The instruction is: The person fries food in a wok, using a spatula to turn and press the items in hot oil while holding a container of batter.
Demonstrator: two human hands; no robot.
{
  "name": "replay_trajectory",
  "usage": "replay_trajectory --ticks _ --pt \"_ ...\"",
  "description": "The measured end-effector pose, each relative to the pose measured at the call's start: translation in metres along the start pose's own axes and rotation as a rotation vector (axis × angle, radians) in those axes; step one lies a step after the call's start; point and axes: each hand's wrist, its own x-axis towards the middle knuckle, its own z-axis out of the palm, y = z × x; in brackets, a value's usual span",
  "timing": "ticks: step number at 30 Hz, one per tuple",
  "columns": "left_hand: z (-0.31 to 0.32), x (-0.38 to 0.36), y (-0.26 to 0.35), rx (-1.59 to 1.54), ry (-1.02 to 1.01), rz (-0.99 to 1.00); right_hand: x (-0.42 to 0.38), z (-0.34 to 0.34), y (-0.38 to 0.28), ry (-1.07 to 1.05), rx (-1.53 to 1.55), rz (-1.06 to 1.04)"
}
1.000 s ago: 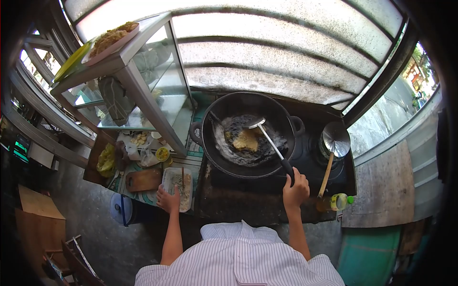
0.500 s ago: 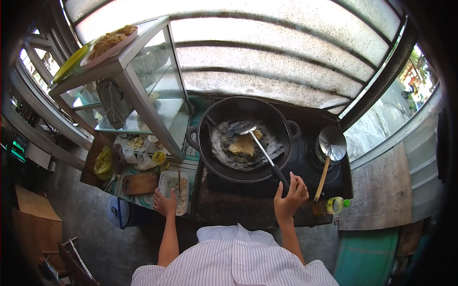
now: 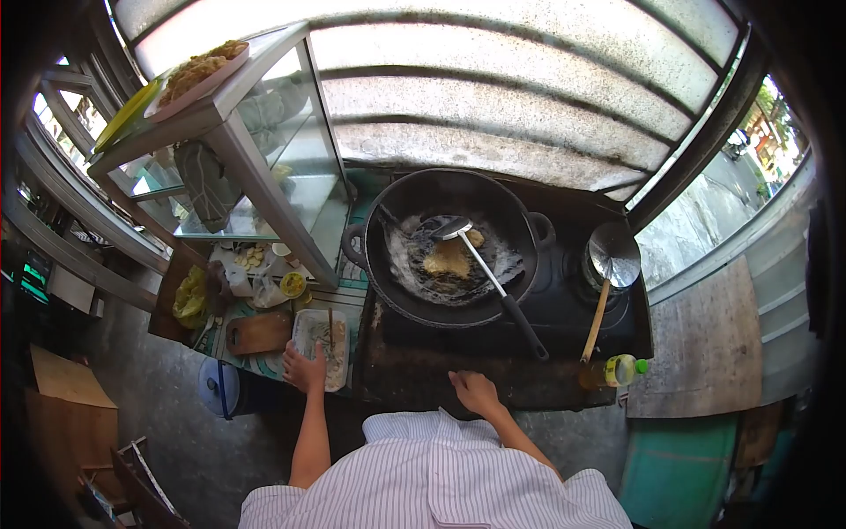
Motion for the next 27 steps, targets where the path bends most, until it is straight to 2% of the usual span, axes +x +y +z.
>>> replay_trajectory --ticks 2,3,5,12,14,17,21,23,24,26,27 --pt "-0.001 0.0 0.0 -0.004 0.004 0.002 0.011 0.018 0.018 -0.019 0.272 0.146" --pt "-0.002 0.0 0.001 -0.004 -0.003 0.002 0.016 0.022 0.02 -0.019 0.273 0.148" --pt "-0.002 0.0 0.0 -0.001 -0.011 0.002 0.029 0.03 0.021 -0.062 0.932 0.368" --pt "-0.003 -0.001 0.003 0.005 0.009 0.003 0.042 0.049 0.025 -0.134 0.723 0.279" --pt "-0.002 -0.001 0.001 0.004 0.019 0.007 0.042 0.062 0.031 -0.113 0.518 0.204" --pt "-0.003 -0.001 0.001 0.012 0.003 0.002 0.044 0.073 0.039 -0.067 0.446 0.133" --pt "-0.002 0.0 0.002 -0.002 0.004 0.002 0.055 0.064 0.031 -0.08 0.413 0.225" --pt "-0.001 -0.001 0.0 0.005 0.01 0.005 0.063 0.06 0.026 -0.039 0.152 0.181" --pt "-0.001 -0.001 0.0 -0.004 0.011 0.006 0.067 0.057 0.026 -0.041 0.152 0.184" --pt "-0.002 -0.001 0.0 -0.012 0.009 0.007 0.074 0.048 0.023 -0.277 0.679 0.449" --pt "-0.002 -0.001 0.001 -0.017 0.012 0.006 0.075 0.044 0.019 -0.277 0.68 0.451"
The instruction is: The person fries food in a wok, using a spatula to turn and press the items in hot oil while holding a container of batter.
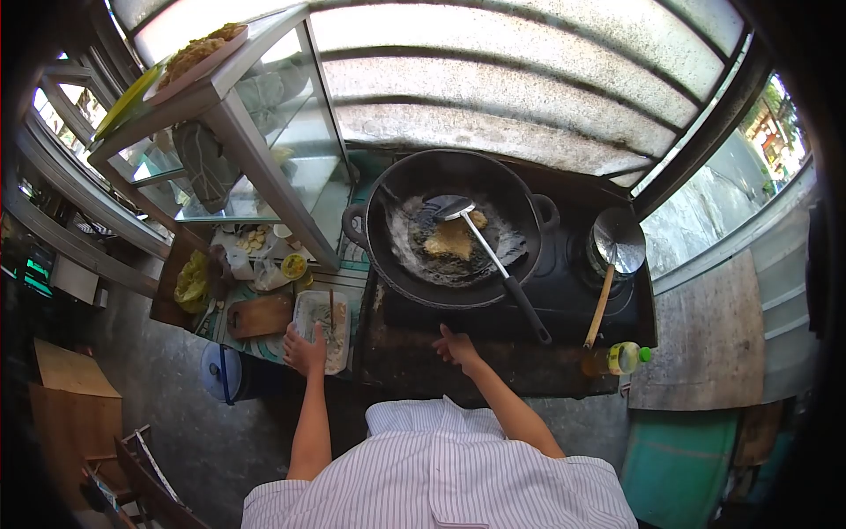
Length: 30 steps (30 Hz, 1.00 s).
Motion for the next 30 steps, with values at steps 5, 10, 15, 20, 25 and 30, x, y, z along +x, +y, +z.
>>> replay_trajectory --ticks 5,10,15,20,25,30 --pt "-0.001 0.001 0.001 -0.011 -0.021 -0.01 -0.014 0.001 -0.017 -0.019 0.35 0.261" --pt "0.002 0.0 -0.001 0.004 0.008 0.006 -0.003 0.0 0.006 -0.145 0.778 0.317" --pt "0.0 0.0 0.0 -0.004 -0.01 0.006 0.005 -0.005 0.017 -0.151 0.933 0.304" --pt "0.004 0.001 -0.004 -0.012 0.008 0.023 0.009 -0.006 0.016 -0.159 0.943 0.337" --pt "0.002 0.001 -0.003 -0.013 -0.034 0.001 0.017 -0.003 0.021 -0.171 0.997 0.321" --pt "-0.001 0.002 0.0 -0.002 -0.055 -0.007 0.008 -0.005 0.014 -0.179 0.972 0.279"
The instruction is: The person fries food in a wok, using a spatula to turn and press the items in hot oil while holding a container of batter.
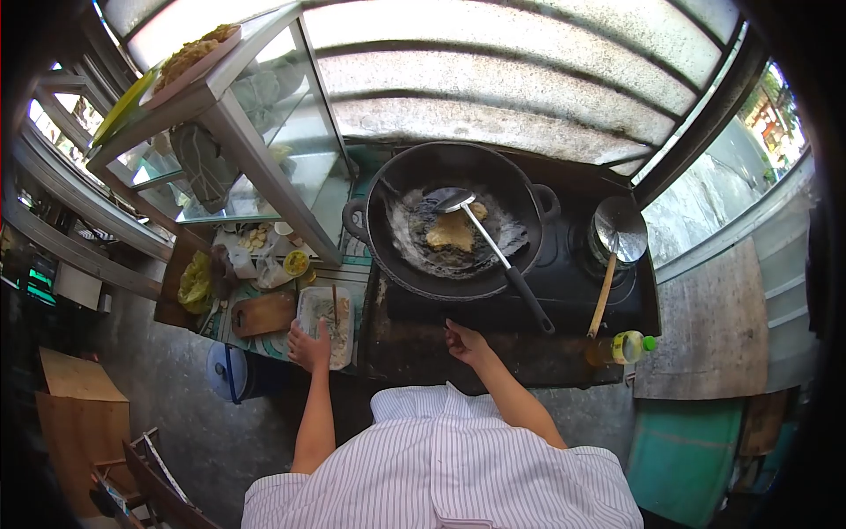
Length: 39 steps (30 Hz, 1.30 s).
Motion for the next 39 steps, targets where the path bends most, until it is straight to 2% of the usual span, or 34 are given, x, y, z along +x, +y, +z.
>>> replay_trajectory --ticks 2,3,5,8,15,18,23,26,39 --pt "0.0 -0.001 0.0 -0.007 0.003 -0.001 -0.016 0.009 -0.001 0.159 -0.248 -0.048" --pt "-0.001 -0.002 0.0 0.002 0.001 -0.005 -0.027 0.017 -0.003 0.156 -0.249 -0.052" --pt "-0.001 0.001 0.0 0.009 0.001 -0.011 -0.044 0.029 -0.004 0.245 -0.571 -0.11" --pt "0.001 0.0 0.0 0.008 0.003 -0.004 -0.048 0.023 -0.002 0.158 -0.543 -0.103" --pt "0.001 0.0 -0.002 -0.002 0.024 0.0 -0.037 0.021 0.005 0.216 -0.56 -0.091" --pt "0.004 0.001 0.0 0.005 0.031 -0.001 -0.026 0.016 0.003 0.179 -0.447 -0.055" --pt "0.002 -0.002 -0.004 -0.013 0.06 0.021 -0.015 0.011 0.006 0.044 -0.053 0.031" --pt "0.0 0.0 0.001 0.011 0.032 0.007 -0.01 0.009 0.004 -0.004 0.038 0.04" --pt "0.002 0.0 -0.002 -0.013 0.027 0.006 -0.014 0.015 0.006 0.05 -0.048 -0.012"
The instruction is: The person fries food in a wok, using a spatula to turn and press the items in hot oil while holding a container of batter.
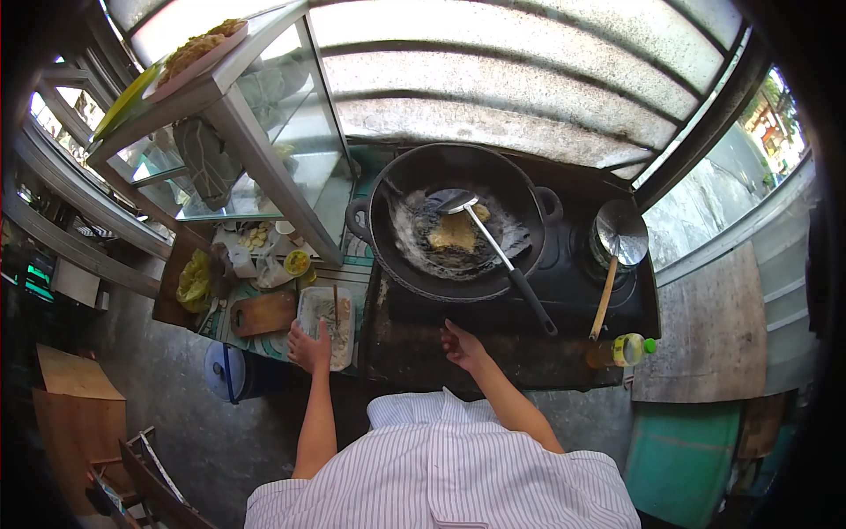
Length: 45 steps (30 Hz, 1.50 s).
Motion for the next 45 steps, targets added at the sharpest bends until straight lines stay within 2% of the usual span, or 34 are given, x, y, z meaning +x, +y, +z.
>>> replay_trajectory --ticks 2,3,5,6,8,12,18,20,21,23,24,26,27,28,29,31,32,34,35,37,38,41,45 --pt "0.0 0.0 0.0 -0.007 0.003 0.004 -0.01 0.006 -0.003 0.152 -0.226 -0.014" --pt "0.0 -0.001 0.0 -0.006 0.0 0.003 -0.011 0.007 -0.002 0.152 -0.226 -0.016" --pt "-0.002 -0.001 0.001 -0.007 -0.003 0.004 -0.015 0.008 0.001 0.277 -0.737 -0.189" --pt "-0.003 -0.001 0.001 -0.008 -0.006 -0.001 -0.02 0.008 0.003 0.278 -0.736 -0.192" --pt "-0.004 -0.001 0.003 -0.01 -0.006 -0.006 -0.035 0.008 0.009 0.253 -1.229 -0.56" --pt "-0.001 0.0 0.0 -0.017 -0.014 -0.003 -0.101 0.034 -0.006 0.166 -1.298 -0.589" --pt "-0.001 -0.002 0.001 -0.012 -0.016 -0.014 -0.104 0.007 -0.004 0.341 -1.438 -0.65" --pt "0.0 -0.001 0.001 -0.014 -0.015 -0.016 -0.106 0.004 0.0 0.438 -1.622 -0.846" --pt "0.001 0.0 0.0 -0.01 -0.012 -0.016 -0.11 0.009 -0.001 0.438 -1.622 -0.846" --pt "0.003 -0.001 -0.001 -0.003 -0.012 -0.015 -0.132 0.024 -0.004 0.412 -1.595 -1.218" --pt "0.002 -0.001 -0.001 0.0 -0.018 -0.015 -0.147 0.034 -0.009 0.412 -1.594 -1.215" --pt "0.0 0.0 0.0 0.002 -0.022 -0.012 -0.173 0.054 -0.023 0.845 -1.592 -1.6" --pt "-0.001 -0.001 0.001 0.003 -0.029 -0.016 -0.179 0.057 -0.036 0.96 -1.567 -1.625" --pt "-0.003 -0.001 0.002 0.004 -0.036 -0.019 -0.185 0.055 -0.05 1.077 -1.539 -1.646" --pt "-0.003 -0.001 0.002 0.004 -0.037 -0.017 -0.19 0.054 -0.062 1.079 -1.539 -1.645" --pt "-0.002 -0.001 0.002 0.01 -0.036 -0.021 -0.199 0.049 -0.082 1.262 -1.562 -1.437" --pt "-0.001 0.0 0.002 0.007 -0.037 -0.019 -0.2 0.043 -0.088 1.266 -1.562 -1.437" --pt "0.0 0.0 0.001 0.005 -0.032 -0.019 -0.198 0.032 -0.094 0.915 -1.502 -1.106" --pt "-0.002 -0.001 0.002 0.002 -0.032 -0.015 -0.196 0.032 -0.093 0.92 -1.499 -1.107" --pt "-0.005 -0.001 0.004 -0.008 -0.049 -0.022 -0.187 0.034 -0.094 0.72 -1.524 -0.987" --pt "-0.005 0.0 0.003 -0.006 -0.048 -0.02 -0.184 0.037 -0.093 0.755 -1.655 -1.008" --pt "-0.003 0.0 0.004 0.003 -0.038 -0.019 -0.168 0.038 -0.093 0.747 -1.654 -0.921" --pt "-0.002 0.001 0.002 0.014 -0.031 -0.013 -0.175 0.058 -0.086 0.682 -1.684 -0.981"
